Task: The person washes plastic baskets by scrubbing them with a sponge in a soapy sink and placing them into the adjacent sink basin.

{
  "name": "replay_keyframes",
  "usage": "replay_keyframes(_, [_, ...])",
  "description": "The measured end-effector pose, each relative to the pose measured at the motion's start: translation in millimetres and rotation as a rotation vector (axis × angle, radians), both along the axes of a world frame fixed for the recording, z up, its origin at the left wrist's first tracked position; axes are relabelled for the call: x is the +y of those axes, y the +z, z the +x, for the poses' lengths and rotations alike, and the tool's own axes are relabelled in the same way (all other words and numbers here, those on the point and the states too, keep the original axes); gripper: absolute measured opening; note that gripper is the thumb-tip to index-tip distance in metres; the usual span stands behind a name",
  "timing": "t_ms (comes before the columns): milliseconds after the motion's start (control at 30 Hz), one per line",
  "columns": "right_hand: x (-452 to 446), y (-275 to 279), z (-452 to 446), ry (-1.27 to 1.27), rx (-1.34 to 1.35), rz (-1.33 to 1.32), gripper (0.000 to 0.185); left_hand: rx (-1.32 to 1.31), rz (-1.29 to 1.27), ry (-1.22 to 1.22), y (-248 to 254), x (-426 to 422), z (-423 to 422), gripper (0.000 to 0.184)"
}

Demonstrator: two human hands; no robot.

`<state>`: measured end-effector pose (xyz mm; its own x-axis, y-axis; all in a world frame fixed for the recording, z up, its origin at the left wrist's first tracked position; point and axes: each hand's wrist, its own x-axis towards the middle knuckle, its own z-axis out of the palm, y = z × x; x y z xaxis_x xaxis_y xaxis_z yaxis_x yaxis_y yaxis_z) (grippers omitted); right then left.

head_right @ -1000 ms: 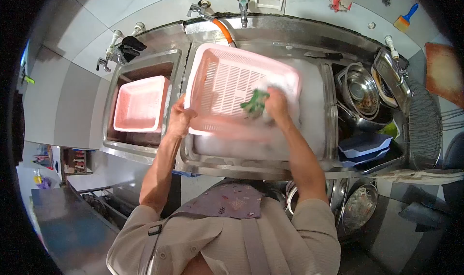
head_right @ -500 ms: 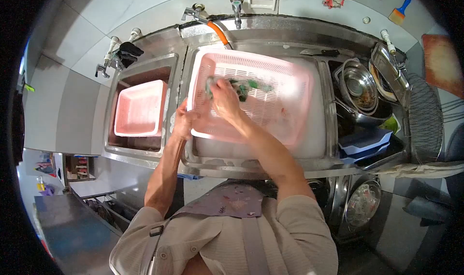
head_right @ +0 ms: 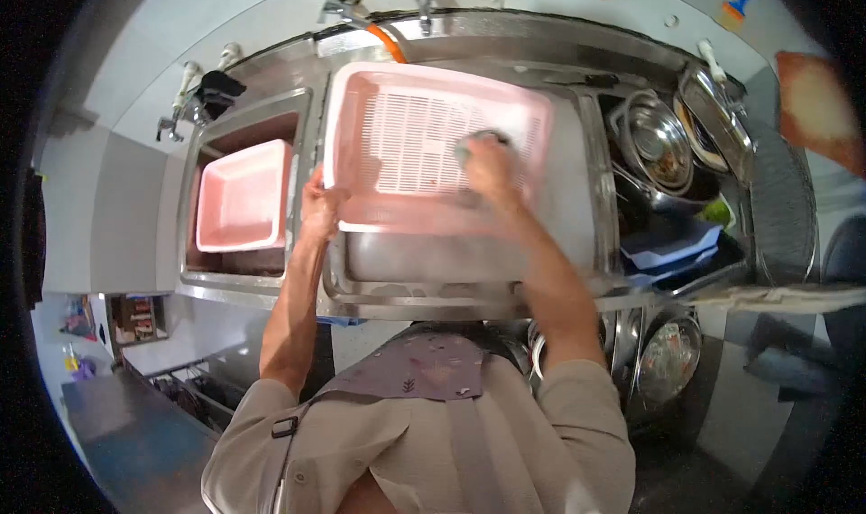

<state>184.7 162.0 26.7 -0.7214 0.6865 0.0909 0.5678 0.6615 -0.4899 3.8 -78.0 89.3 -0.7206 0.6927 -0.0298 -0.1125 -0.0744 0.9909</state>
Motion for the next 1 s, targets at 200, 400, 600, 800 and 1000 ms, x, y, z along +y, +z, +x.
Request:
replay_keyframes(200, [-108.6,3.7,-75.1,0.189,0.68,-0.264,0.03,0.057,0.045,-0.022,-5.3,12.1,12.6,0.047])
replay_keyframes(400, [-69.7,-4.6,-32.0,0.527,0.317,-0.153,0.032,0.101,-0.027,0.038,18.7,1.5,25.7,0.044])
replay_keyframes(600, [-6.5,-28.9,22.6,0.263,0.142,0.234,0.025,0.317,-0.161,0.05,28.8,-9.3,21.8,0.055])
replay_keyframes(800, [-44.6,-83.4,-28.4,-0.229,0.177,-0.113,0.03,0.51,-0.145,-0.062,45.5,-2.8,40.7,0.061])
replay_keyframes(1000, [-102.7,-18.4,-63.7,0.142,0.378,-0.244,0.032,0.651,-0.121,0.003,39.5,4.2,36.1,0.056])
